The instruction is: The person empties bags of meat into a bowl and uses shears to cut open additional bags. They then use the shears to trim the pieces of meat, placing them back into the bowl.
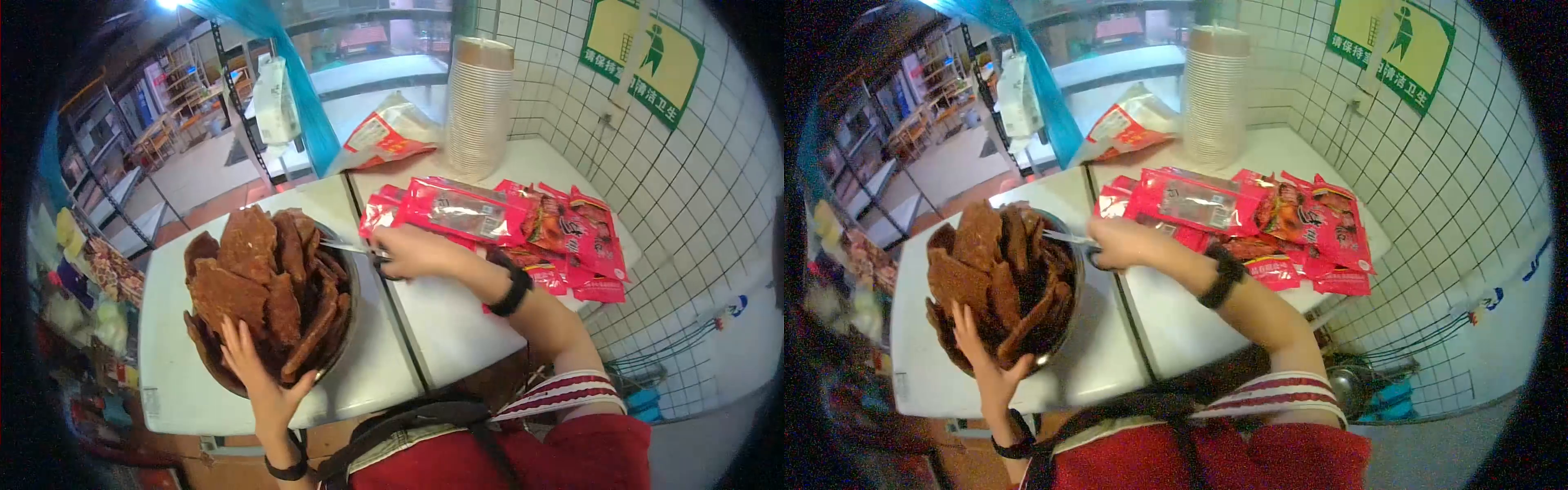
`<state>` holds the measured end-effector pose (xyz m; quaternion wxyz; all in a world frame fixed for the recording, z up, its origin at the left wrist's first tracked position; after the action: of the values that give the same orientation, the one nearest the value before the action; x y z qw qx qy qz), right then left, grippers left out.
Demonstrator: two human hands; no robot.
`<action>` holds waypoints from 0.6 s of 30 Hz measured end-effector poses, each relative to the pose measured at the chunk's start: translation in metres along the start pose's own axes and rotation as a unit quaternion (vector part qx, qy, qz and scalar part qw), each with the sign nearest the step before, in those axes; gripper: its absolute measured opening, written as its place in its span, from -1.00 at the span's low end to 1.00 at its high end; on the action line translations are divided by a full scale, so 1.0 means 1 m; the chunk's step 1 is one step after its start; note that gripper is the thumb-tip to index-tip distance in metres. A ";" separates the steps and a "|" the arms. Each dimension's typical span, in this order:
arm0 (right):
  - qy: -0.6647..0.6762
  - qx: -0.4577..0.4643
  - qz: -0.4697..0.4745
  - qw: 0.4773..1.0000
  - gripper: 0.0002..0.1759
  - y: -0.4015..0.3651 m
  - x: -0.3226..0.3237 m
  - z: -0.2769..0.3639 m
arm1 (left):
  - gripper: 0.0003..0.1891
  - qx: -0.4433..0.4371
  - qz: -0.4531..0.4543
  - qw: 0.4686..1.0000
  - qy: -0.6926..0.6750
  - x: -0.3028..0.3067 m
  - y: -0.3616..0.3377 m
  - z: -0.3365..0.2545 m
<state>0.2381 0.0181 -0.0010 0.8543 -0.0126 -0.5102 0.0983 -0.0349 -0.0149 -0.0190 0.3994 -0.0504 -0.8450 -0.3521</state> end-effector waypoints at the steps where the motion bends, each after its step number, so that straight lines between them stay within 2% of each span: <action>1: 0.138 0.005 0.007 0.990 -0.70 -0.022 -0.004 -0.013 | 0.05 -0.005 -0.012 1.000 -0.005 0.001 0.000 -0.003; 2: 0.276 0.012 0.016 0.961 -0.70 -0.043 -0.009 -0.025 | 0.05 -0.008 -0.025 1.000 -0.005 0.002 0.001 -0.005; 4: 0.470 -0.114 -0.058 0.873 -0.63 -0.080 -0.022 -0.061 | 0.04 -0.001 -0.038 0.999 -0.008 0.004 -0.001 -0.011; 6: 0.602 -0.197 -0.059 0.771 -0.55 -0.116 -0.047 -0.080 | 0.03 0.004 -0.061 0.998 -0.005 0.006 -0.008 -0.019; 8: 0.528 -0.194 0.027 0.827 -0.54 -0.138 -0.082 -0.093 | 0.00 -0.023 -0.113 0.993 -0.024 0.012 -0.016 -0.032; 9: 0.529 -0.189 0.038 0.826 -0.54 -0.145 -0.099 -0.096 | -0.04 -0.036 -0.154 0.986 -0.056 0.014 -0.024 -0.040; 11: 0.591 -0.185 0.137 0.773 -0.54 -0.154 -0.133 -0.098 | -0.24 -0.088 -0.258 0.957 -0.098 0.017 -0.043 -0.058; 12: 0.594 -0.183 0.151 0.769 -0.54 -0.150 -0.143 -0.100 | -0.31 -0.106 -0.296 0.940 -0.134 0.013 -0.056 -0.065; 13: 0.506 -0.188 0.147 0.829 -0.53 -0.145 -0.153 -0.104 | -0.40 -0.132 -0.322 0.920 -0.181 0.004 -0.064 -0.074; 14: 0.413 -0.188 0.140 0.880 -0.53 -0.141 -0.161 -0.107 | -0.52 -0.146 -0.251 0.932 -0.217 -0.004 -0.064 -0.089; 15: 0.321 -0.174 0.071 0.928 -0.54 -0.138 -0.162 -0.111 | -0.62 -0.122 -0.134 0.949 -0.259 -0.018 -0.060 -0.099; 16: 0.327 -0.172 0.083 0.926 -0.54 -0.133 -0.170 -0.110 | -0.71 -0.104 -0.005 0.959 -0.262 -0.038 -0.049 -0.111; 17: 0.197 -0.157 -0.073 0.965 -0.58 -0.126 -0.163 -0.111 | -0.71 -0.077 0.091 0.955 -0.273 -0.071 -0.049 -0.107; 18: 0.059 -0.134 -0.227 0.963 -0.62 -0.126 -0.154 -0.108 | -0.74 -0.046 0.139 0.950 -0.276 -0.104 -0.052 -0.100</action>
<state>0.2814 -0.1251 -0.1716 0.8730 -0.0169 -0.4573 -0.1687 0.0799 -0.0969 -0.0785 0.1928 -0.2809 -0.8898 -0.3036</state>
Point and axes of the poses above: each hand's wrist, its own y-axis towards the middle knuckle, its own x-axis out of the back of the hand, z = x × y, the point moved 4 cm from there along y, towards the middle knuckle, and after that the axes turned 6 degrees about -y, right-handed, at the moved point
